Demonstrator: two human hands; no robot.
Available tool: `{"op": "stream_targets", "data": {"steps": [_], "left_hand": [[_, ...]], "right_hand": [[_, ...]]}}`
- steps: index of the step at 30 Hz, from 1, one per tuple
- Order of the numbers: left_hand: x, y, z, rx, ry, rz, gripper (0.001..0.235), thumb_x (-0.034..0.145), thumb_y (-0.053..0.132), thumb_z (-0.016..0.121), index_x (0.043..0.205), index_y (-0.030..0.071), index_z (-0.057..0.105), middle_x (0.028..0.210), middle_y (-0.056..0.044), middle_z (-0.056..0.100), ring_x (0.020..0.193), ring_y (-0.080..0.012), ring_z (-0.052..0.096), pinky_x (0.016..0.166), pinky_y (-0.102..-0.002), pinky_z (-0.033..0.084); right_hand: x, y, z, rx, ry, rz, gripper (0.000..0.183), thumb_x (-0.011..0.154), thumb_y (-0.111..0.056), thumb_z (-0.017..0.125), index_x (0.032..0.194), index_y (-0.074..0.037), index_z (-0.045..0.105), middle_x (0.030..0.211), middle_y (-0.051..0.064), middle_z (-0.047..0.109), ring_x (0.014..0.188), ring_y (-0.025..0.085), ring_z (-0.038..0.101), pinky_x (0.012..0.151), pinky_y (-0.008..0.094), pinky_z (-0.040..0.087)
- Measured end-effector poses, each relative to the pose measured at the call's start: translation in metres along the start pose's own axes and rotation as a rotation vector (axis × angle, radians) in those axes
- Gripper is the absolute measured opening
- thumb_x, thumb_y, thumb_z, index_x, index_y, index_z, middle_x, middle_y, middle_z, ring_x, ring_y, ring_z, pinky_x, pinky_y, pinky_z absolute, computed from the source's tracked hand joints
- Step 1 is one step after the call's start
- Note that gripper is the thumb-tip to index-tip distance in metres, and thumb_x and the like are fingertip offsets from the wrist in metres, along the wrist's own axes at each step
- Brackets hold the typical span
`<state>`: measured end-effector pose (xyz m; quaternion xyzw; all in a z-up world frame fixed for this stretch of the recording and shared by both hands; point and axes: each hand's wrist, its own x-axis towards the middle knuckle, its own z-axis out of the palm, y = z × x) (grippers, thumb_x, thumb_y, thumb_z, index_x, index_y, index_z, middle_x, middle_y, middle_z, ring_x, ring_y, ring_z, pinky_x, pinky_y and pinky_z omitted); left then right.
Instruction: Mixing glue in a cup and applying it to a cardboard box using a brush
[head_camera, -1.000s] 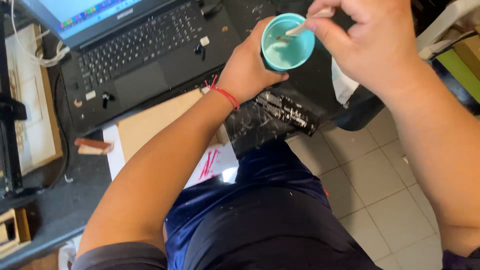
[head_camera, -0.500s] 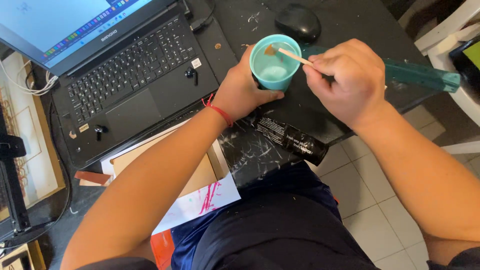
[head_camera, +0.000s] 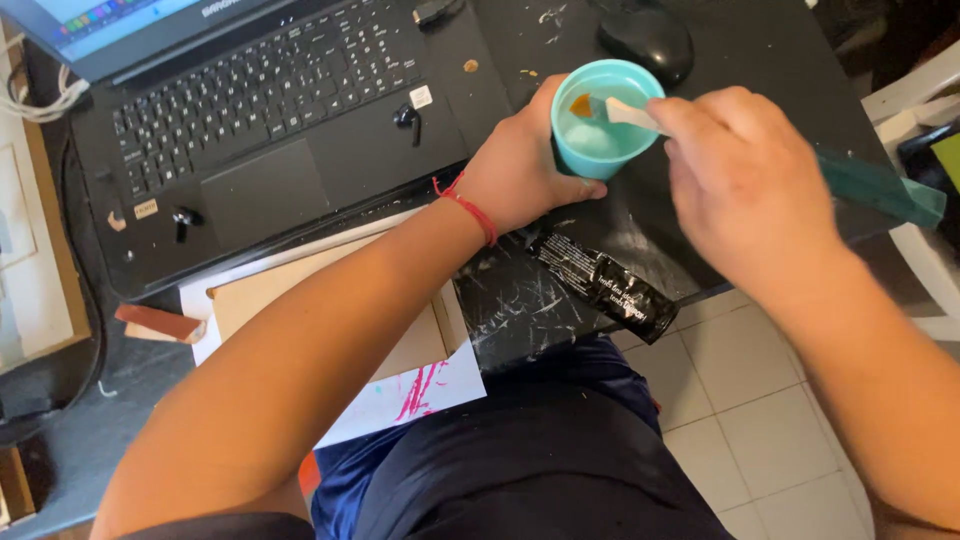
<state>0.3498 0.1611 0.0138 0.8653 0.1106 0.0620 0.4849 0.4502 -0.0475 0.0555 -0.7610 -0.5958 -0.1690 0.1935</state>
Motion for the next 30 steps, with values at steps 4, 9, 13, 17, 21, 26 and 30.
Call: {"op": "stream_targets", "data": {"steps": [4, 9, 13, 17, 21, 26, 30], "left_hand": [[-0.003, 0.007, -0.003, -0.014, -0.019, 0.013, 0.086, 0.066, 0.023, 0.093, 0.133, 0.022, 0.038, 0.117, 0.001, 0.072, 0.107, -0.0246, 0.070, 0.089, -0.033, 0.052], [-0.003, 0.009, -0.004, -0.030, -0.029, -0.017, 0.086, 0.066, 0.023, 0.092, 0.134, 0.023, 0.039, 0.115, 0.001, 0.072, 0.107, -0.0243, 0.069, 0.089, -0.033, 0.051], [-0.001, 0.002, 0.000, -0.012, 0.000, 0.022, 0.089, 0.063, 0.023, 0.095, 0.133, 0.022, 0.040, 0.117, 0.002, 0.072, 0.108, -0.0251, 0.069, 0.090, -0.034, 0.051], [-0.002, 0.005, -0.001, -0.024, -0.012, 0.012, 0.088, 0.064, 0.022, 0.094, 0.133, 0.022, 0.039, 0.119, 0.002, 0.072, 0.109, -0.0246, 0.069, 0.089, -0.034, 0.051], [-0.003, 0.007, -0.002, -0.035, -0.015, -0.015, 0.085, 0.063, 0.023, 0.092, 0.131, 0.022, 0.041, 0.117, 0.002, 0.072, 0.108, -0.0234, 0.069, 0.089, -0.033, 0.051], [-0.001, 0.002, 0.001, -0.002, 0.005, 0.033, 0.087, 0.061, 0.025, 0.095, 0.129, 0.021, 0.041, 0.116, -0.003, 0.073, 0.110, -0.0253, 0.069, 0.090, -0.032, 0.050], [-0.004, 0.012, -0.004, -0.009, -0.015, -0.039, 0.085, 0.064, 0.025, 0.092, 0.131, 0.023, 0.041, 0.112, -0.001, 0.073, 0.103, -0.0245, 0.070, 0.087, -0.033, 0.051]], "right_hand": [[-0.002, 0.008, -0.005, -0.241, -0.162, 0.057, 0.011, 0.113, -0.020, 0.073, 0.119, -0.014, 0.065, 0.085, 0.004, 0.058, 0.077, 0.026, 0.059, 0.063, 0.039, 0.048], [-0.009, 0.011, 0.010, -0.534, -0.010, 0.038, 0.017, 0.117, -0.044, 0.070, 0.122, -0.027, 0.070, 0.070, -0.008, 0.056, 0.060, 0.016, 0.058, 0.052, 0.031, 0.043], [-0.010, 0.001, 0.019, -0.116, 0.103, 0.150, 0.025, 0.109, -0.012, 0.072, 0.133, -0.016, 0.077, 0.083, 0.005, 0.073, 0.059, 0.028, 0.060, 0.056, 0.040, 0.046], [0.007, -0.028, 0.011, 0.322, 0.168, 0.197, 0.019, 0.106, 0.009, 0.059, 0.115, 0.002, 0.074, 0.095, 0.014, 0.073, 0.074, 0.023, 0.062, 0.068, 0.033, 0.045], [0.004, -0.038, 0.003, 0.469, 0.026, 0.477, 0.018, 0.103, -0.005, 0.061, 0.120, -0.003, 0.066, 0.073, 0.002, 0.059, 0.064, 0.014, 0.049, 0.066, 0.031, 0.041], [-0.012, -0.015, 0.022, 0.223, 0.104, 0.229, 0.020, 0.104, -0.006, 0.069, 0.123, 0.001, 0.068, 0.110, 0.018, 0.072, 0.095, 0.034, 0.067, 0.084, 0.043, 0.049], [-0.005, -0.020, 0.028, 0.098, 0.232, 0.113, 0.010, 0.108, -0.003, 0.065, 0.112, 0.000, 0.075, 0.085, 0.008, 0.067, 0.072, 0.028, 0.056, 0.072, 0.039, 0.046]]}}
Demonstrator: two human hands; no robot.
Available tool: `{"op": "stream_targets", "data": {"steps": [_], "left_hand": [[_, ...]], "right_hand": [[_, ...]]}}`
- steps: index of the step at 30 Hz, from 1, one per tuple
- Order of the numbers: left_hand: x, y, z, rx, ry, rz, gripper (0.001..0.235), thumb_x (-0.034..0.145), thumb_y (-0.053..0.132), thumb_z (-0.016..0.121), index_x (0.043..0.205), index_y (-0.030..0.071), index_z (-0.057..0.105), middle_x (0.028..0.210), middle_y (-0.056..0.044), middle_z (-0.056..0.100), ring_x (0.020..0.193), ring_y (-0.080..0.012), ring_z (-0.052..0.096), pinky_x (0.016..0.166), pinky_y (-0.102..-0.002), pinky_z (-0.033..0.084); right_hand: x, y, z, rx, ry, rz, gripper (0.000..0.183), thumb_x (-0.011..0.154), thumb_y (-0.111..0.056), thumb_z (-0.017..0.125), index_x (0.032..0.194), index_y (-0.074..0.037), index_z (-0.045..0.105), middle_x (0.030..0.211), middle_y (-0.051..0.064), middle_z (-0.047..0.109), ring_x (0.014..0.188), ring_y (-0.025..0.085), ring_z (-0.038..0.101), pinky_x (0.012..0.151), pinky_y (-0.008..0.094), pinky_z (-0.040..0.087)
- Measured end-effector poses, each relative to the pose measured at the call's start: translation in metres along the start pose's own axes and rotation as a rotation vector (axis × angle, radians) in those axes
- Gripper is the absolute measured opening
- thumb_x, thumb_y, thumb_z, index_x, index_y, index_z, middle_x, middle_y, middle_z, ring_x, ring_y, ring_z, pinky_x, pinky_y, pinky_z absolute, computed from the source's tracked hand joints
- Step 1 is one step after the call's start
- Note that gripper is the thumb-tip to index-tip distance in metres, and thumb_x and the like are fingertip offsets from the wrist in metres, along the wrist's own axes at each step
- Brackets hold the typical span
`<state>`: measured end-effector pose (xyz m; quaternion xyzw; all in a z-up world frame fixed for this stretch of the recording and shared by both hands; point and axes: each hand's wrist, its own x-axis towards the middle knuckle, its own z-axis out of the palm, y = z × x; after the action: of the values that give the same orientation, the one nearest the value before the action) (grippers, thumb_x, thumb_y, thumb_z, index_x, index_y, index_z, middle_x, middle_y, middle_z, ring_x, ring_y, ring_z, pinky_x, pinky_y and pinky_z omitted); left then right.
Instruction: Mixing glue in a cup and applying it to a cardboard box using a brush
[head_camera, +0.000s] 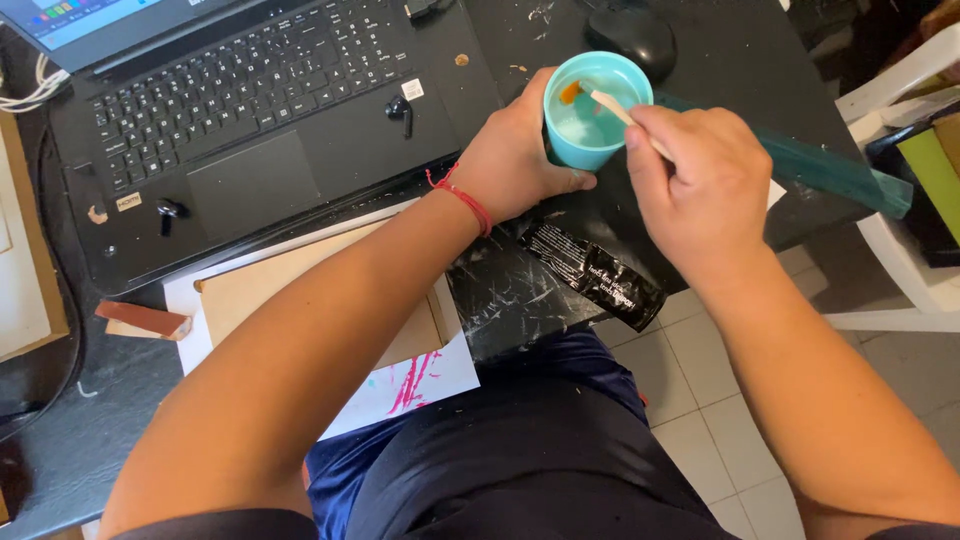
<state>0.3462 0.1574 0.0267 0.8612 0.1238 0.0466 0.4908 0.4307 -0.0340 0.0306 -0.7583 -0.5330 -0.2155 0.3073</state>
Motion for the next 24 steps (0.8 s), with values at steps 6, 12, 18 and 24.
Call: {"op": "stream_targets", "data": {"steps": [6, 12, 18, 24], "left_hand": [[0.002, -0.006, 0.003, 0.024, 0.012, 0.014, 0.087, 0.062, 0.027, 0.092, 0.131, 0.022, 0.040, 0.111, -0.003, 0.073, 0.100, -0.0251, 0.070, 0.086, -0.032, 0.051], [-0.002, 0.003, 0.000, 0.012, -0.005, -0.025, 0.086, 0.063, 0.026, 0.091, 0.132, 0.022, 0.040, 0.112, -0.001, 0.072, 0.101, -0.0221, 0.069, 0.085, -0.031, 0.052], [0.011, -0.022, 0.004, 0.151, 0.007, 0.050, 0.099, 0.061, 0.033, 0.096, 0.137, 0.017, 0.035, 0.122, -0.009, 0.070, 0.113, -0.0305, 0.065, 0.093, -0.035, 0.048], [0.000, -0.001, -0.009, 0.225, -0.080, 0.025, 0.117, 0.065, 0.028, 0.095, 0.149, 0.012, 0.015, 0.144, -0.012, 0.055, 0.128, -0.0329, 0.056, 0.103, -0.036, 0.039]], "right_hand": [[0.005, -0.006, 0.011, 0.130, 0.088, 0.066, 0.016, 0.103, 0.006, 0.066, 0.115, 0.004, 0.076, 0.088, 0.014, 0.069, 0.071, 0.024, 0.062, 0.067, 0.035, 0.048], [0.013, -0.024, -0.001, 0.486, 0.064, 0.490, 0.009, 0.103, -0.003, 0.065, 0.108, -0.003, 0.072, 0.072, 0.009, 0.067, 0.060, 0.014, 0.065, 0.061, 0.024, 0.050], [-0.016, -0.011, -0.043, 0.622, 0.182, 0.583, 0.015, 0.108, 0.001, 0.058, 0.118, 0.007, 0.067, 0.079, 0.018, 0.065, 0.066, 0.019, 0.064, 0.063, 0.025, 0.051], [-0.095, 0.031, -0.109, 0.466, 0.115, 0.548, 0.028, 0.117, -0.009, 0.056, 0.130, 0.015, 0.062, 0.097, 0.026, 0.063, 0.088, 0.032, 0.068, 0.076, 0.034, 0.053]]}}
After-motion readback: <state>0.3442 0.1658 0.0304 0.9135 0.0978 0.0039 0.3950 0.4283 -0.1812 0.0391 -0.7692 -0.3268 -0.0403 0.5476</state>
